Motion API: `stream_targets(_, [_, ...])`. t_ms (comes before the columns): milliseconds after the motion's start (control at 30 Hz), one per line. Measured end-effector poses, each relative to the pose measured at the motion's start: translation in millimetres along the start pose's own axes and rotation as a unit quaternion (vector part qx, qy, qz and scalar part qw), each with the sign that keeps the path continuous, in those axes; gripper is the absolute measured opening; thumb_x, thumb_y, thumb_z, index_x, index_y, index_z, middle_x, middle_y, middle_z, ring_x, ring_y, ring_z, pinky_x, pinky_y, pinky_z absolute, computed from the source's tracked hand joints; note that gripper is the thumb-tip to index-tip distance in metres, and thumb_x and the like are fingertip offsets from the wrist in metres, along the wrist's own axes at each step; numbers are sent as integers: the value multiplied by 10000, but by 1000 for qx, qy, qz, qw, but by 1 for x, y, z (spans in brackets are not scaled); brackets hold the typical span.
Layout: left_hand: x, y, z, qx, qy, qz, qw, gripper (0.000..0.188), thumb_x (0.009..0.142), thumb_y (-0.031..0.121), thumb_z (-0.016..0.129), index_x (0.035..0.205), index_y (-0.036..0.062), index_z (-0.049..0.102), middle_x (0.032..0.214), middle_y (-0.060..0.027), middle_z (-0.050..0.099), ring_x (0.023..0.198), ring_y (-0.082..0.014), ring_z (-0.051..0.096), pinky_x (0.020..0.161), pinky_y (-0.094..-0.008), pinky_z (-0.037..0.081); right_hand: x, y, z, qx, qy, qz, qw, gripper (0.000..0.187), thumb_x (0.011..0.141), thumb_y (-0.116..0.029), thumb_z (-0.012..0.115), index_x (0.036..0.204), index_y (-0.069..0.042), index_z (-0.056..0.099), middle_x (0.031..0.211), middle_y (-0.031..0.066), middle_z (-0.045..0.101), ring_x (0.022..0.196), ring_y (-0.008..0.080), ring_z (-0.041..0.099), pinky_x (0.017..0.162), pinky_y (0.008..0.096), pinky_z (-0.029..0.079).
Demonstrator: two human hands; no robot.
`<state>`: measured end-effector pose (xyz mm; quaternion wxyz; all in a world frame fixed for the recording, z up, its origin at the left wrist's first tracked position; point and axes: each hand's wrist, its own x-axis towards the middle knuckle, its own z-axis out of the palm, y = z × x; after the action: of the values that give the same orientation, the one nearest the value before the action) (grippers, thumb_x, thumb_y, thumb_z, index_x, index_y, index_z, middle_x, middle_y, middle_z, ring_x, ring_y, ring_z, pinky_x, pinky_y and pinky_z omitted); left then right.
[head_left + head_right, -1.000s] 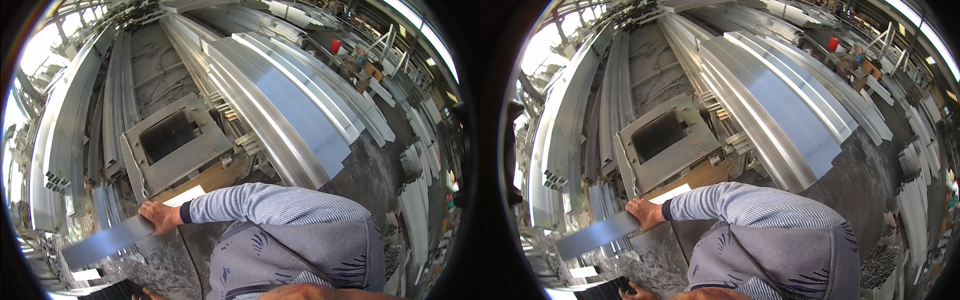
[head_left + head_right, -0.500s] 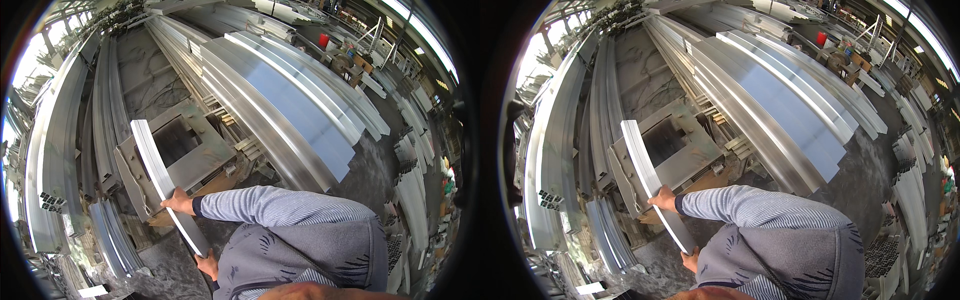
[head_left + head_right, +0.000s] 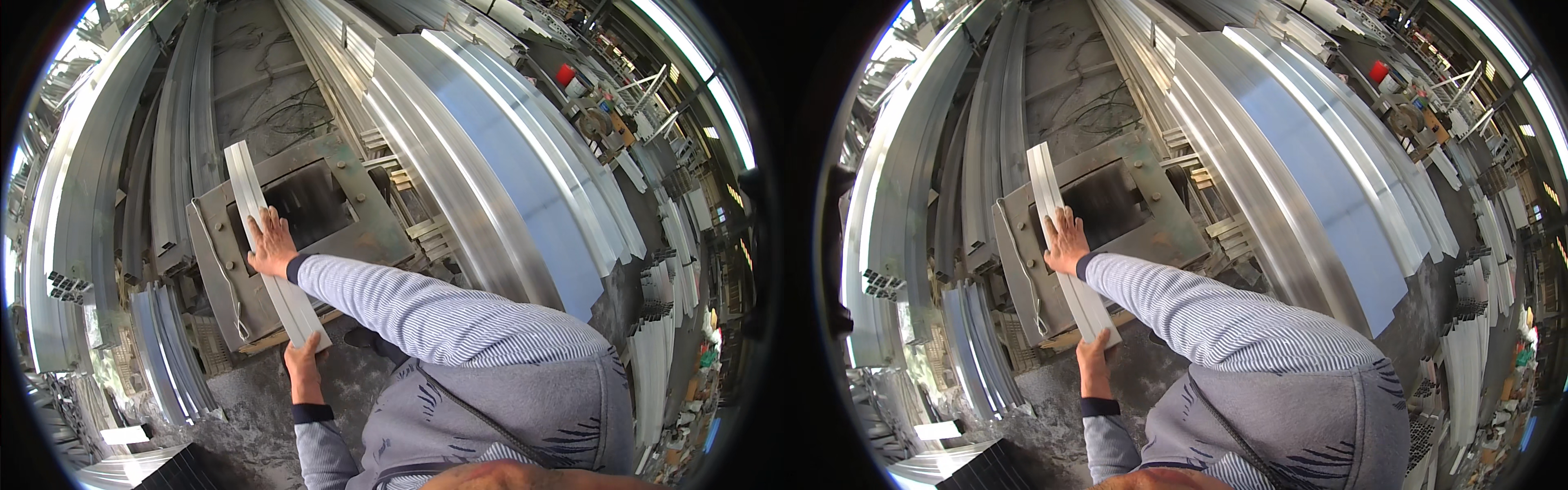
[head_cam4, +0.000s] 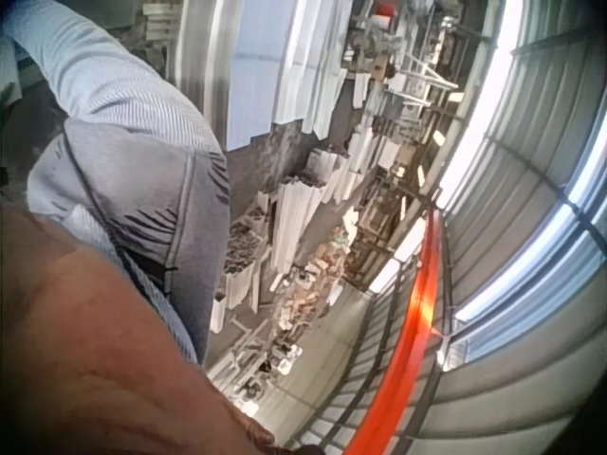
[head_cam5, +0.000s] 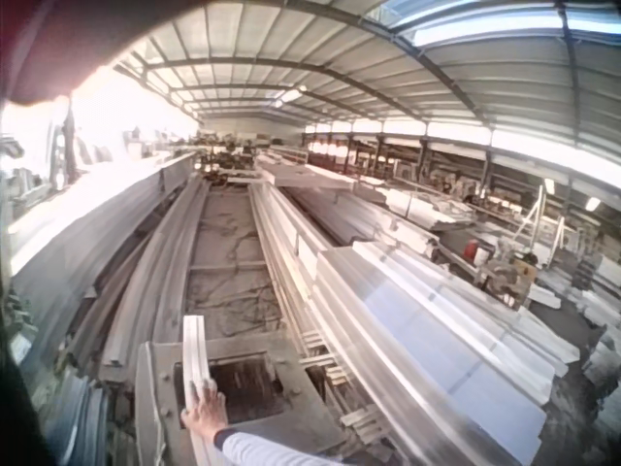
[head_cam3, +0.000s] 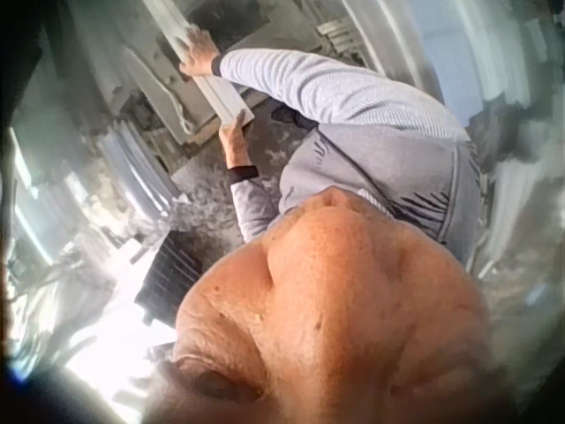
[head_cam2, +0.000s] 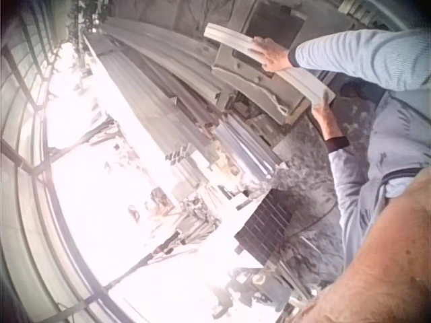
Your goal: The person repeatedly picks up stacks of long silver metal profiles, separates them, and places them back down in different locations within a cluttered workshop. The person also picks up individual profiles and places them on a machine surface, then returns to the floor to continue sorting.
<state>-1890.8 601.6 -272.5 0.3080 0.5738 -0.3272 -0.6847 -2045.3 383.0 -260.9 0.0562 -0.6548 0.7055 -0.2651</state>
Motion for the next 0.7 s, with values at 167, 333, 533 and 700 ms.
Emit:
stream_targets(167, [6,5,2,4,-10,5,1000,480,908,264,888,1281,26,703,1085,-69,770,880,-184,749,657,-317,596,10,7,6,-7,-45,-13,999,825,930,-418,696,1610,-12,464,1660,306,335,1582,484,246,1236,554,327])
stream_targets(333, [-37,-58,-15,14,14,0,1000,546,899,268,900,1338,26,683,1123,-53,762,924,-164,731,733,-334,583,-62,-8,-2,-17,-72,-32,997,834,964,-413,680,1630,9,408,1693,320,257,1600,505,201,1241,582,324])
stream_targets(533, [-108,-120,-30,24,8,-2,1000,518,904,268,902,1316,37,689,1071,-9,740,839,-100,669,703,-286,516,-148,-23,-22,-8,-110,-38,993,856,997,-408,655,1667,9,324,1723,307,193,1625,506,142,1264,594,302])
stream_targets(700, [-155,-153,-37,24,-4,17,1000,500,912,298,882,1312,66,691,1055,2,746,825,-97,672,647,-264,461,-205,-32,-30,7,-127,-36,991,861,999,-394,653,1671,17,307,1727,322,171,1632,522,110,1278,599,288])
